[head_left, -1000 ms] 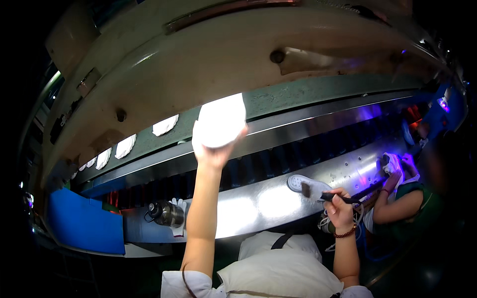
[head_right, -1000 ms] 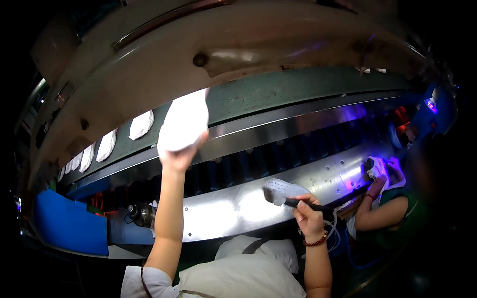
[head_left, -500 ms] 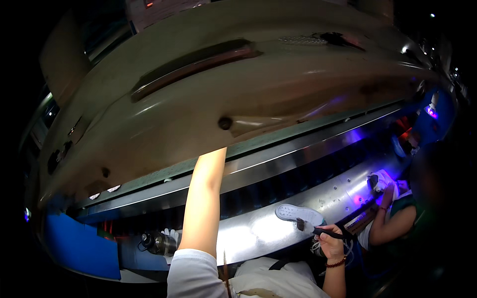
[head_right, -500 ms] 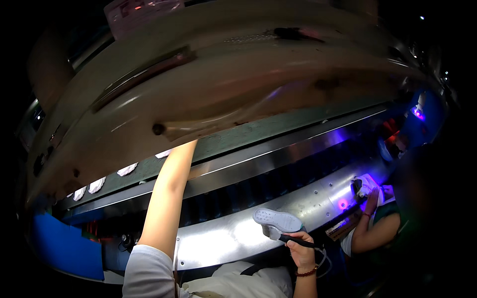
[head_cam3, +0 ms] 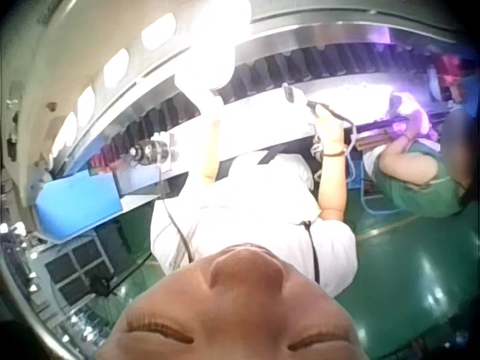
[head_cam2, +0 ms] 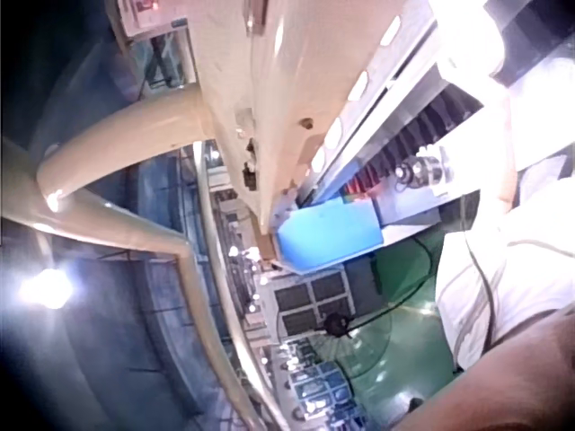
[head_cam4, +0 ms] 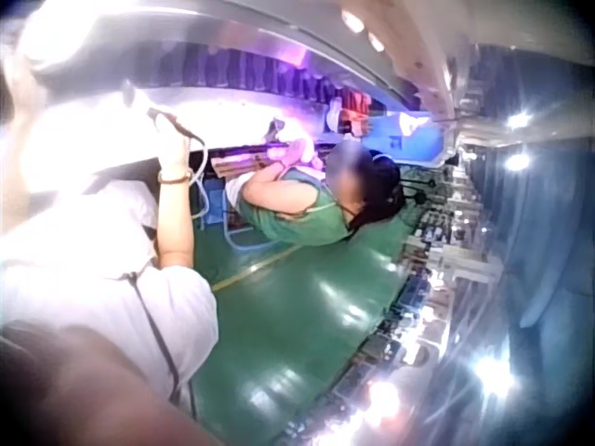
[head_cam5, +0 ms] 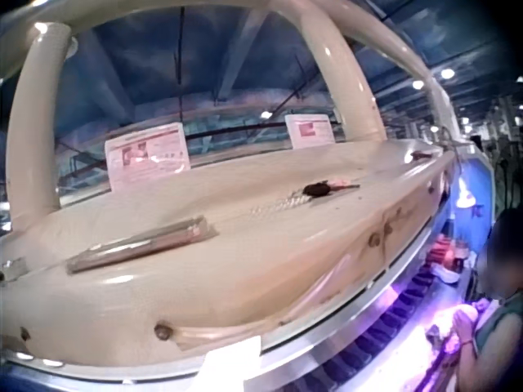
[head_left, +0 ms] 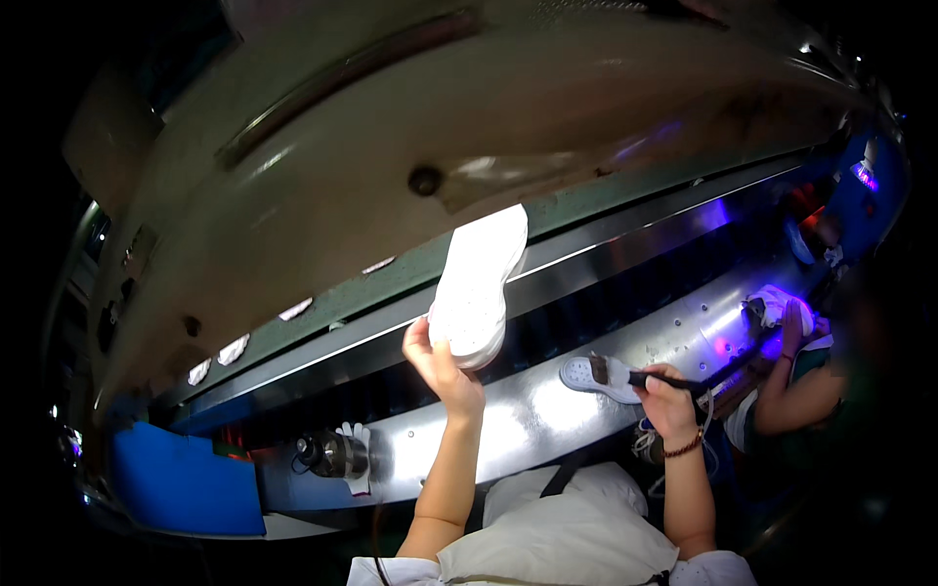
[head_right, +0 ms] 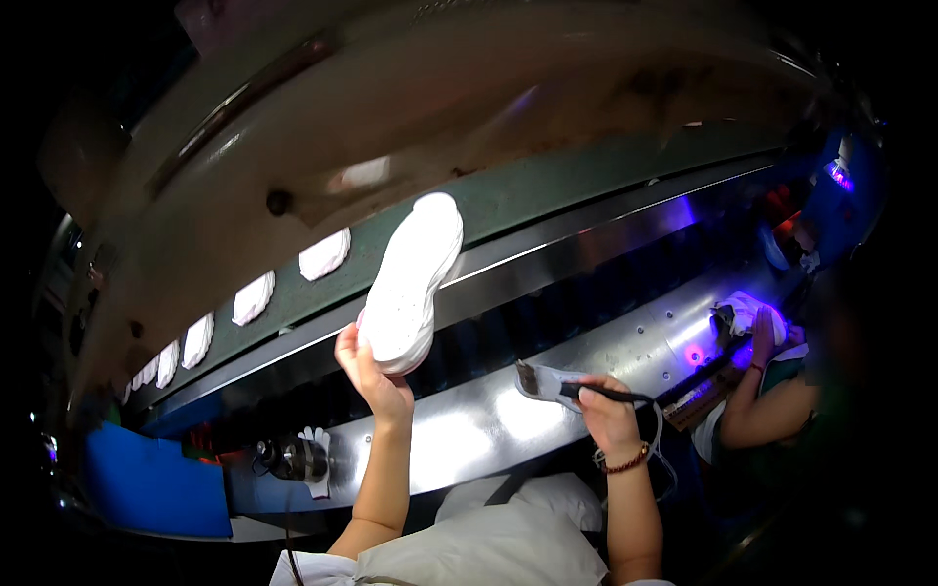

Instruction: The person repeatedly scrubs the sole of a white slipper with a brush, then places it on a conveyor belt. This cycle is repeated for multiple slippers in a factory setting.

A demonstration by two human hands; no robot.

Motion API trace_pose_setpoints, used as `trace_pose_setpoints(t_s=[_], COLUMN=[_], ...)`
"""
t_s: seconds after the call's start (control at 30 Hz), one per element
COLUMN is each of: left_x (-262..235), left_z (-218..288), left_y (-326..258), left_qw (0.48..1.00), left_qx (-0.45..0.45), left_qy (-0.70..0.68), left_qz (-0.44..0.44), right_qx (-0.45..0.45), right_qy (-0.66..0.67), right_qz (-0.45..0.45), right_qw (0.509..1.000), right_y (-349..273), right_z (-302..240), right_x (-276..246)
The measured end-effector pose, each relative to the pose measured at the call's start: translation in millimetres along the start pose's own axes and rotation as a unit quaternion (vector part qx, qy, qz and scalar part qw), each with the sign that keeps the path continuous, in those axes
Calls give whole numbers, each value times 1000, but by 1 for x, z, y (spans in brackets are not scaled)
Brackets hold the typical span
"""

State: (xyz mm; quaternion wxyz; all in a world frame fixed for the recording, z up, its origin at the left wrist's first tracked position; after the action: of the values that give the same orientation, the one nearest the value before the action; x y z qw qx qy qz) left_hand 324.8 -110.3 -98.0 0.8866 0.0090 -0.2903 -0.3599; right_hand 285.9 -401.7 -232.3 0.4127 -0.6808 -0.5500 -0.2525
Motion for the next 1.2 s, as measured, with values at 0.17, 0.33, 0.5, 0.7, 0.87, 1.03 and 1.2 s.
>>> trace_pose_setpoints(t_s=[0.17, 0.33, 0.5, 0.7, 0.87, 1.03, 1.2], left_x=[-6, -18, -43, -16, -35, -47, -63], left_z=[-32, -29, -97, -78, -108, -112, -84], left_y=[-31, -120, -166, -166, -166, -140, -99], left_qw=[910, 715, 708, 758, 802, 858, 881], left_qx=[-323, -564, -645, -584, -562, -497, -442], left_qy=[-66, -291, -149, -162, -125, -69, -97], left_qz=[-250, -293, -245, -240, -158, -111, -137], right_qx=[-12, -21, 8, -3, -181, -447, -243], right_qy=[12, 13, -152, -188, -367, -523, -567], right_qz=[-82, -153, -104, -9, -2, -139, -260], right_qw=[996, 988, 983, 982, 912, 712, 743], right_y=[-6, -19, -11, 14, 12, -60, -96], right_z=[-18, -14, 32, 38, 13, 21, 53], right_x=[46, 68, 60, 57, 96, 153, 112])
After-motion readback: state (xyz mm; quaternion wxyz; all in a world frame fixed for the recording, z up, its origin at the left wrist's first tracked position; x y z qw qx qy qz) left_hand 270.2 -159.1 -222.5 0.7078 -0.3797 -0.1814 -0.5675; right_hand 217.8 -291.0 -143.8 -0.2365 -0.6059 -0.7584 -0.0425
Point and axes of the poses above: each hand's wrist, its own y-axis towards the middle knuckle, its own x-axis out of the palm, z = x × y, the point moved 10 cm from there along y, towards the middle knuckle, and after that the axes turned 14 degrees about z, right-handed, at the moved point
